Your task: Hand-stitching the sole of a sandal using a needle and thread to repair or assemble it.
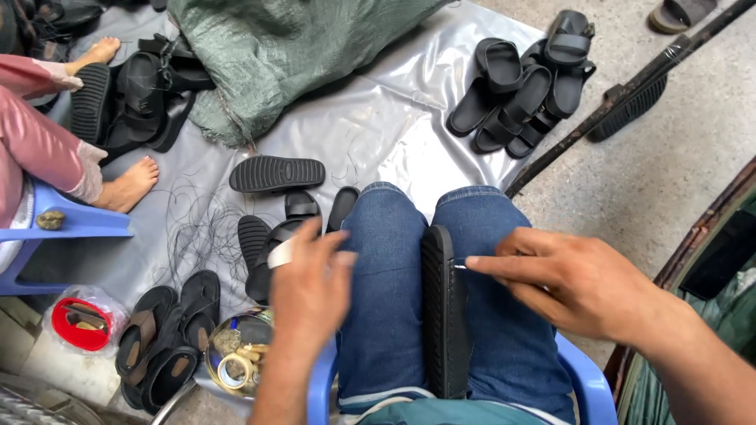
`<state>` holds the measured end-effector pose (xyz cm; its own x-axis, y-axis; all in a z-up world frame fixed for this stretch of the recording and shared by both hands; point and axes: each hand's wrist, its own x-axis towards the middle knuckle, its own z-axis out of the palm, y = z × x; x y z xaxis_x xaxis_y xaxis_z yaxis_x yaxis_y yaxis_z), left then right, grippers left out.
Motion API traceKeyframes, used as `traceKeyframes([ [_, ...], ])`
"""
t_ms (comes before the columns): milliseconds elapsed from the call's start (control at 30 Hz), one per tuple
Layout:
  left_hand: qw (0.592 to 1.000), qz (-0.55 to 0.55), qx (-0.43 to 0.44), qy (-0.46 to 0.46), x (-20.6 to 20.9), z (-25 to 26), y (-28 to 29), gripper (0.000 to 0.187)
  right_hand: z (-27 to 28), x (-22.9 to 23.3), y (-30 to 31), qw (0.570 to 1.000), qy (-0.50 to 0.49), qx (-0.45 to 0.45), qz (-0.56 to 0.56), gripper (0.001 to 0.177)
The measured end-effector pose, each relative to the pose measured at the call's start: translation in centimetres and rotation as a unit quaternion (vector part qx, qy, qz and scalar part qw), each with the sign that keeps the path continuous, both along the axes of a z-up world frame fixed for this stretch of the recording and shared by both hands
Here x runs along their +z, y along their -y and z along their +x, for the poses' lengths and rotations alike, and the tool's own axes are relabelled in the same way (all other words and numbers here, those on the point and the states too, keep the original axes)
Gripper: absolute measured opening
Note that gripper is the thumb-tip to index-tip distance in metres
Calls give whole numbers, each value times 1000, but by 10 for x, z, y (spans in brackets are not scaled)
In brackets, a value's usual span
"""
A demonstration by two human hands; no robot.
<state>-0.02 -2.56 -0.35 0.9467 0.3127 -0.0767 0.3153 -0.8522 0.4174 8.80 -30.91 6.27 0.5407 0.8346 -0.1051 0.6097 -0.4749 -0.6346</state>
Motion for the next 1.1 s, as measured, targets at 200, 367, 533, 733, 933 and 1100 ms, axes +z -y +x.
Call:
traceKeyframes([
  [200,912,-330,-240,46,25,6,48,56,5,-13,-3,998,24,8,-62,44],
  [367,873,-459,-160,-24,17,5,59,54,7,-9,-5,984,20,34,-176,48],
  [533,881,-446,-155,-24,17,6,59,54,6,1,-15,979,-12,16,-205,46],
  [733,890,-425,-167,7,13,6,62,53,-6,6,-24,974,38,-28,-222,41],
  [933,877,-453,-160,24,13,7,59,51,3,-12,-11,994,97,10,-51,35],
  [1100,859,-488,-152,37,12,7,59,52,8,-22,-16,992,81,31,91,29],
])
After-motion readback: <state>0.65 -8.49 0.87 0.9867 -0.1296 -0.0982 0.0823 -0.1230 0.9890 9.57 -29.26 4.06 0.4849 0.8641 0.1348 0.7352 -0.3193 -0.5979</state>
